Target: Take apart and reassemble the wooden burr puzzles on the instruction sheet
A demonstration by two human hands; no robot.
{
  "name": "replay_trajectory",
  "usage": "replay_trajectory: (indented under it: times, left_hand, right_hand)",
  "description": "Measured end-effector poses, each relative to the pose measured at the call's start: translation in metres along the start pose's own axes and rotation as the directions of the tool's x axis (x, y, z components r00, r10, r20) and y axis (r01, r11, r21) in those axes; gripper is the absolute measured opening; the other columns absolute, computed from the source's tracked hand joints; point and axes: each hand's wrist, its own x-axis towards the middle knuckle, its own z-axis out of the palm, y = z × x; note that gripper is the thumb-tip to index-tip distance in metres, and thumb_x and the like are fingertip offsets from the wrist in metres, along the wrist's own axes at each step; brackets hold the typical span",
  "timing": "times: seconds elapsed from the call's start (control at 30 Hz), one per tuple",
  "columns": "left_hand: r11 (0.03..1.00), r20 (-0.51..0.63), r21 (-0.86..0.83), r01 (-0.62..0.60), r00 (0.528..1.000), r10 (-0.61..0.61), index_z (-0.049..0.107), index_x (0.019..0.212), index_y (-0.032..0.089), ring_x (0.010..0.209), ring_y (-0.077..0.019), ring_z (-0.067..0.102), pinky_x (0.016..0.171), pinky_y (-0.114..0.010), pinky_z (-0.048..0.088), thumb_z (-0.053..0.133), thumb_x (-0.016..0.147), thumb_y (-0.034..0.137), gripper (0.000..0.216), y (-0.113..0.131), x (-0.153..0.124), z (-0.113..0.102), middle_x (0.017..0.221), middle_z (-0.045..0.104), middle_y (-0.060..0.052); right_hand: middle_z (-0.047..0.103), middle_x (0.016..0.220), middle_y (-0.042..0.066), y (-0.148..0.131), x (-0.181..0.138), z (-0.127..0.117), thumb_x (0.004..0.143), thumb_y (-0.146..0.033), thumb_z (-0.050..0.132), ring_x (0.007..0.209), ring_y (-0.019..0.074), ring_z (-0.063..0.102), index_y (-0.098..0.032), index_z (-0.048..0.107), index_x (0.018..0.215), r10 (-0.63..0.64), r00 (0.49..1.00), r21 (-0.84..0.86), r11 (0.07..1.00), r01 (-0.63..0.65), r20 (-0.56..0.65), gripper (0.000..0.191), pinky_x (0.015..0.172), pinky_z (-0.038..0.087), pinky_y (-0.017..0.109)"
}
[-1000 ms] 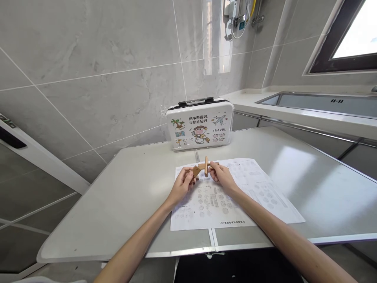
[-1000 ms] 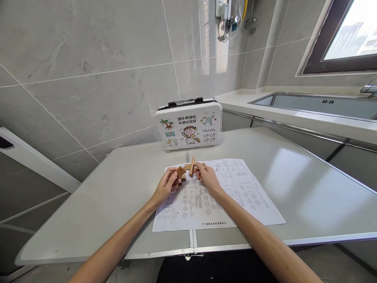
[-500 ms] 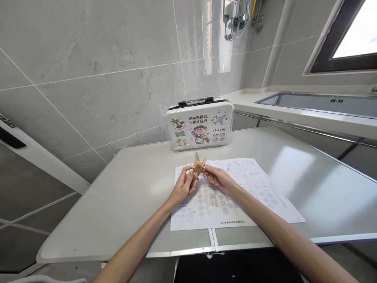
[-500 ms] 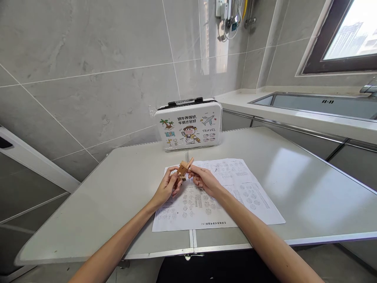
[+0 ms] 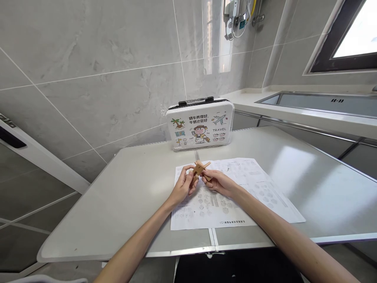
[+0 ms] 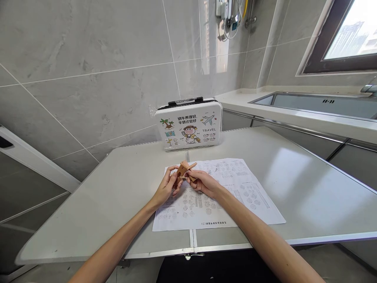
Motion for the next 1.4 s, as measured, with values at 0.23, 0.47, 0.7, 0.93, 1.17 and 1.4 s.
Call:
replay_trajectory:
  times: [0.23, 0.47, 0.7, 0.93, 1.17, 1.4]
  left_hand:
    - [1.0, 0.027, -0.029, -0.005, 1.0, 0.006, 0.044, 0.127, 0.026, 0.047, -0.0062, 0.033, 0.047, -0.018, 0.031, 0.05, 0.102, 0.057, 0.04, -0.001, 0.0, -0.004, 0.07, 0.048, 0.008]
    - [0.999, 0.025, 0.002, -0.048, 0.999, 0.048, 0.044, 0.125, 0.026, 0.048, -0.0075, 0.032, 0.045, -0.018, 0.028, 0.049, 0.102, 0.059, 0.041, -0.001, 0.0, -0.002, 0.067, 0.042, 0.008]
    - [1.0, 0.04, -0.01, -0.011, 0.999, 0.011, 0.042, 0.124, 0.027, 0.048, -0.008, 0.027, 0.045, -0.018, 0.026, 0.046, 0.102, 0.062, 0.041, 0.003, -0.003, 0.001, 0.064, 0.039, 0.009]
    - [1.0, -0.015, 0.009, -0.005, 1.0, 0.005, 0.038, 0.122, 0.029, 0.045, -0.0074, 0.03, 0.045, -0.019, 0.027, 0.046, 0.1, 0.066, 0.044, -0.002, -0.002, 0.001, 0.066, 0.048, 0.009]
    - [0.998, 0.006, 0.039, -0.055, 0.998, 0.055, 0.045, 0.103, 0.023, 0.044, -0.0064, 0.035, 0.042, -0.02, 0.028, 0.044, 0.102, 0.064, 0.041, -0.005, 0.002, -0.001, 0.075, 0.061, 0.002]
    - [0.998, -0.025, -0.039, -0.057, 0.998, 0.056, 0.048, 0.101, 0.023, 0.042, -0.0045, 0.03, 0.042, -0.017, 0.028, 0.053, 0.099, 0.062, 0.039, -0.008, 0.006, -0.006, 0.062, 0.046, 0.009]
  right_hand:
    - [0.045, 0.063, -0.005, -0.002, -0.003, -0.001, 0.084, -0.044, 0.074, 0.049, 0.0074, 0.024, -0.018, 0.063, 0.088, 0.047, 0.993, 0.05, 0.997, -0.053, 0.107, 0.029, 0.046, 0.017, 0.023]
    - [0.045, 0.062, -0.006, -0.001, -0.005, -0.004, 0.086, -0.047, 0.072, 0.046, 0.0073, 0.021, -0.019, 0.061, 0.09, 0.101, 0.975, -0.008, 0.995, -0.102, 0.197, 0.03, 0.044, 0.017, 0.022]
    - [0.05, 0.062, -0.007, 0.003, -0.004, -0.008, 0.088, -0.051, 0.073, 0.041, 0.004, 0.018, -0.019, 0.061, 0.092, 0.121, 0.965, -0.029, 0.993, -0.118, 0.23, 0.035, 0.039, 0.014, 0.02]
    - [0.049, 0.062, -0.008, 0.004, -0.007, -0.005, 0.092, -0.048, 0.073, 0.039, 0.0018, 0.02, -0.017, 0.06, 0.091, 0.123, 0.936, -0.001, 0.992, -0.13, 0.329, 0.034, 0.039, 0.014, 0.019]
    - [0.05, 0.066, -0.007, 0.002, -0.01, -0.002, 0.088, -0.044, 0.079, 0.04, 0.0018, 0.025, -0.018, 0.057, 0.09, 0.139, 0.917, -0.02, 0.99, -0.142, 0.375, 0.034, 0.039, 0.018, 0.018]
    - [0.055, 0.071, -0.005, 0.008, -0.001, -0.005, 0.093, -0.042, 0.075, 0.043, 0.0015, 0.028, -0.018, 0.054, 0.083, 0.001, 0.955, 0.037, 0.999, -0.013, 0.297, 0.034, 0.042, 0.025, 0.017]
